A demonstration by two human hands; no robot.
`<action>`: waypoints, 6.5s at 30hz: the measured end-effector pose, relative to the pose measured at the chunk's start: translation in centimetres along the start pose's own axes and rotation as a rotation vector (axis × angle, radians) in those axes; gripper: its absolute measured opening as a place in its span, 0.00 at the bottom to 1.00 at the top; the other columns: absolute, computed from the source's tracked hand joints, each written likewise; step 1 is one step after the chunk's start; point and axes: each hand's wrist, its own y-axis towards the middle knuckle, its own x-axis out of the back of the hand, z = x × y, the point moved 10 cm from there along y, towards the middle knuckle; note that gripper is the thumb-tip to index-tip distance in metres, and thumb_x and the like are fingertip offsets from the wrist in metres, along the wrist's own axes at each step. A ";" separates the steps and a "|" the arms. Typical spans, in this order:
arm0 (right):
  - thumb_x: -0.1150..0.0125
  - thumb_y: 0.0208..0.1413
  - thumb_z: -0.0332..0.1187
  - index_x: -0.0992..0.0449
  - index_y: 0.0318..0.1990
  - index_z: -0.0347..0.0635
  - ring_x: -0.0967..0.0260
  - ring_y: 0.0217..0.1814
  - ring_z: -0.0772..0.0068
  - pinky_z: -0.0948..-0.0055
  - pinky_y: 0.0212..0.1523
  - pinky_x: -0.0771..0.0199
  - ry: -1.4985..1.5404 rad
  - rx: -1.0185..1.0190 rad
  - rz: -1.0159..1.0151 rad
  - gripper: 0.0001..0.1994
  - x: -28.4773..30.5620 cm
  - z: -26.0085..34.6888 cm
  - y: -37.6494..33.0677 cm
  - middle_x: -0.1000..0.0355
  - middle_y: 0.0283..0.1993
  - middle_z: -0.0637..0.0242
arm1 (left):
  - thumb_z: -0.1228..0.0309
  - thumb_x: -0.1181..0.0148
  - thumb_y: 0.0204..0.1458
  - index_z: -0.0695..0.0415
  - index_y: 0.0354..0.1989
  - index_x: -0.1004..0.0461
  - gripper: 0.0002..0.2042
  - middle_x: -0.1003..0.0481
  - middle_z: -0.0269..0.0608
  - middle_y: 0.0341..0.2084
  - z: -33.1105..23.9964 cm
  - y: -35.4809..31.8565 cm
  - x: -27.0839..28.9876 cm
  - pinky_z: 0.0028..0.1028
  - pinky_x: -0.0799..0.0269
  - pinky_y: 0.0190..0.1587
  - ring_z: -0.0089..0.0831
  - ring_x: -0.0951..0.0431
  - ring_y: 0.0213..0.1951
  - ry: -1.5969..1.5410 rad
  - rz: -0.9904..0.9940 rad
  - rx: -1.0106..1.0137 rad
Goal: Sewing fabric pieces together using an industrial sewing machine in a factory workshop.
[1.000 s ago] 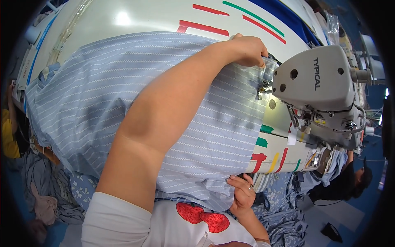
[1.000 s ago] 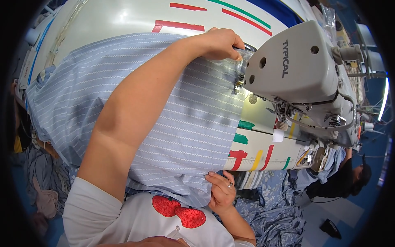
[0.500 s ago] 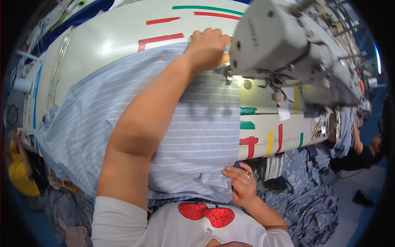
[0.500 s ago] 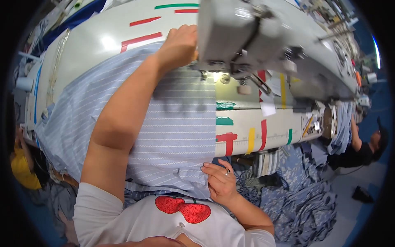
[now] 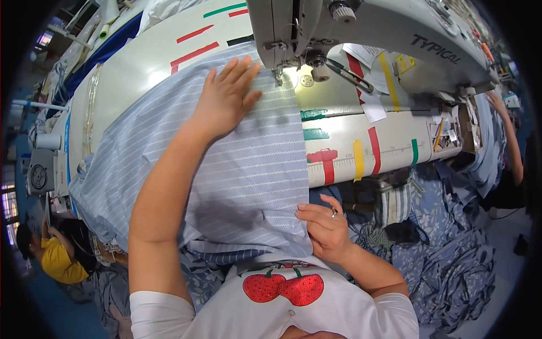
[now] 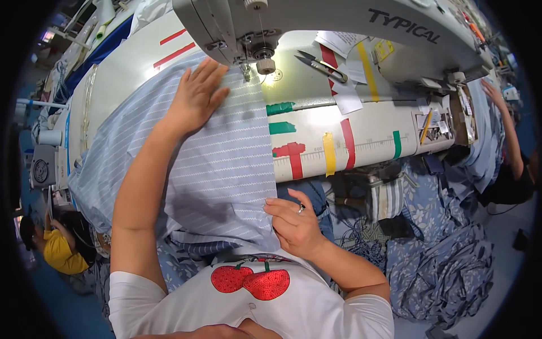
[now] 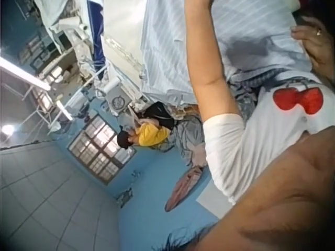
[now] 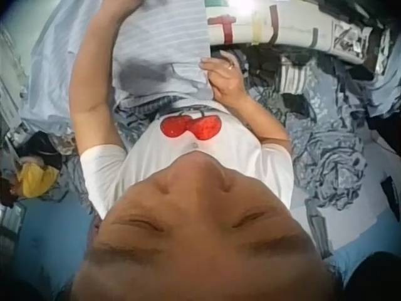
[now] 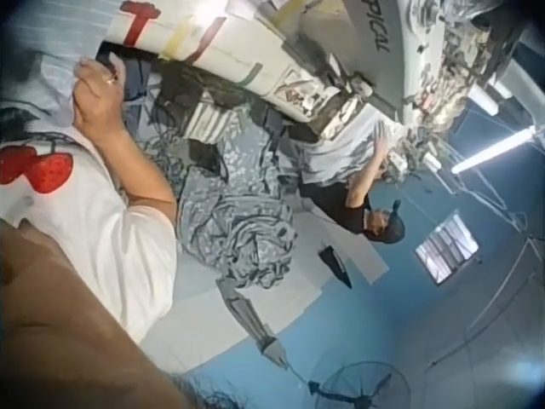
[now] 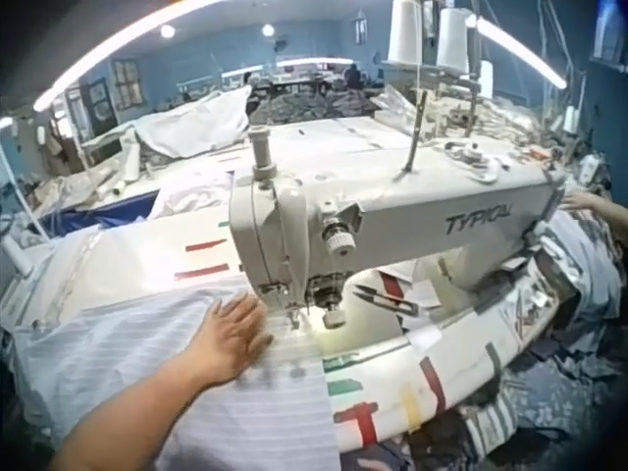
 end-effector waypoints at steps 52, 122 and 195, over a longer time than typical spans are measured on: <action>0.46 0.40 0.21 0.26 0.35 0.39 0.30 0.37 0.51 0.57 0.45 0.34 -0.732 0.018 -0.181 0.11 12.4 -11.0 13.9 0.28 0.32 0.59 | 0.74 0.39 0.46 0.59 0.48 0.29 0.18 0.31 0.49 0.51 10.4 4.5 2.2 0.37 0.36 0.56 0.47 0.32 0.54 -0.065 0.212 0.138; 0.37 0.47 0.23 0.30 0.53 0.39 0.29 0.48 0.68 0.65 0.50 0.29 1.393 -0.857 0.442 0.23 -23.5 4.7 -4.8 0.27 0.50 0.62 | 0.69 0.38 0.45 0.58 0.60 0.36 0.30 0.33 0.49 0.57 1.5 -47.8 26.0 0.37 0.41 0.60 0.39 0.36 0.60 -0.103 0.278 1.058; 0.40 0.55 0.26 0.23 0.47 0.36 0.30 0.47 0.80 0.79 0.50 0.32 1.653 -0.876 0.256 0.12 -11.2 2.9 -10.4 0.24 0.45 0.67 | 0.81 0.40 0.40 0.61 0.45 0.31 0.19 0.30 0.49 0.44 -1.8 -12.3 18.9 0.39 0.36 0.51 0.45 0.31 0.48 0.003 -0.199 0.411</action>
